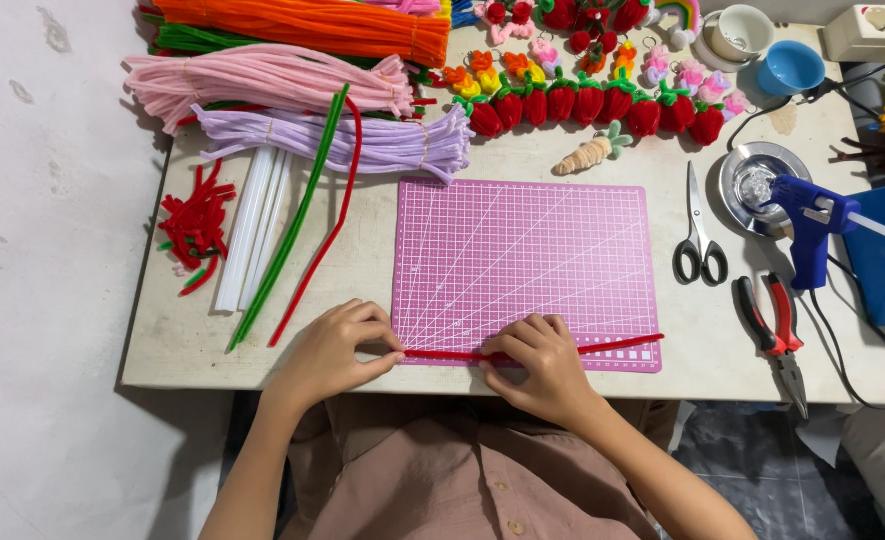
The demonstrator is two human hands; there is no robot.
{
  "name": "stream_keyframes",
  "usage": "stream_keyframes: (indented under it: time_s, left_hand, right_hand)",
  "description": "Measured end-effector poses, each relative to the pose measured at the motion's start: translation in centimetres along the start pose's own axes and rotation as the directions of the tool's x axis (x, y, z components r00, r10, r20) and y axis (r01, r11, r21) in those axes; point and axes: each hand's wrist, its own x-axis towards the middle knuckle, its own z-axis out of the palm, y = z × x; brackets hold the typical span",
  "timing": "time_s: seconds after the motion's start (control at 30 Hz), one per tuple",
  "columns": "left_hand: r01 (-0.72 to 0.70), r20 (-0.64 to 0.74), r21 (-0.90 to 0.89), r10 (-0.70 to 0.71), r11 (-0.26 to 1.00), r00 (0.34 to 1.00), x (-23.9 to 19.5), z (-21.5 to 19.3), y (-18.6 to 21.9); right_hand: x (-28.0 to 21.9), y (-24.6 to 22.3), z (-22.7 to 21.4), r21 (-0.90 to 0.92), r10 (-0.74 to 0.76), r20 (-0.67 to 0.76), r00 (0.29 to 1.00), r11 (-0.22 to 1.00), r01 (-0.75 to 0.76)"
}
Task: Creating a cherry-shaped craft by rolling a red pipe cleaner into a spiral, cutting it to size, and securing it with hot glue.
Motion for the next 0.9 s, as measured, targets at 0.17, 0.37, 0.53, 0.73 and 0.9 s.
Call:
stream_keyframes:
  time_s: [0.17,0.37,0.53,0.73,0.9]
  left_hand:
    - [-0.016,-0.004,0.087,0.017,0.996,1.0,-0.2,0.8,-0.3]
    - [-0.069,-0.018,0.324,0.079,0.944,0.997,-0.6,2.2,0.0]
    - [-0.128,0.045,0.423,0.121,0.897,0.992,0.0,2.8,0.7]
    - [-0.176,0.038,0.294,0.172,0.94,0.984,2.7,1.3,2.6]
    - [-0.203,-0.083,0.061,0.208,0.977,0.975,7.0,-2.3,4.9]
  right_hand:
    - [0.1,0.0,0.1,-0.006,-0.014,-0.004,1.0,1.0,0.014]
    - [-0.1,0.4,0.9,-0.066,-0.049,-0.018,0.999,0.997,0.048]
    - [0.6,1.0,0.6,-0.131,-0.118,0.036,0.992,0.984,0.122]
    - [4.0,1.4,-3.6,-0.019,-0.098,0.029,0.995,0.995,0.099]
    - [7.1,3.1,-8.2,0.105,-0.014,-0.064,0.998,0.994,0.021]
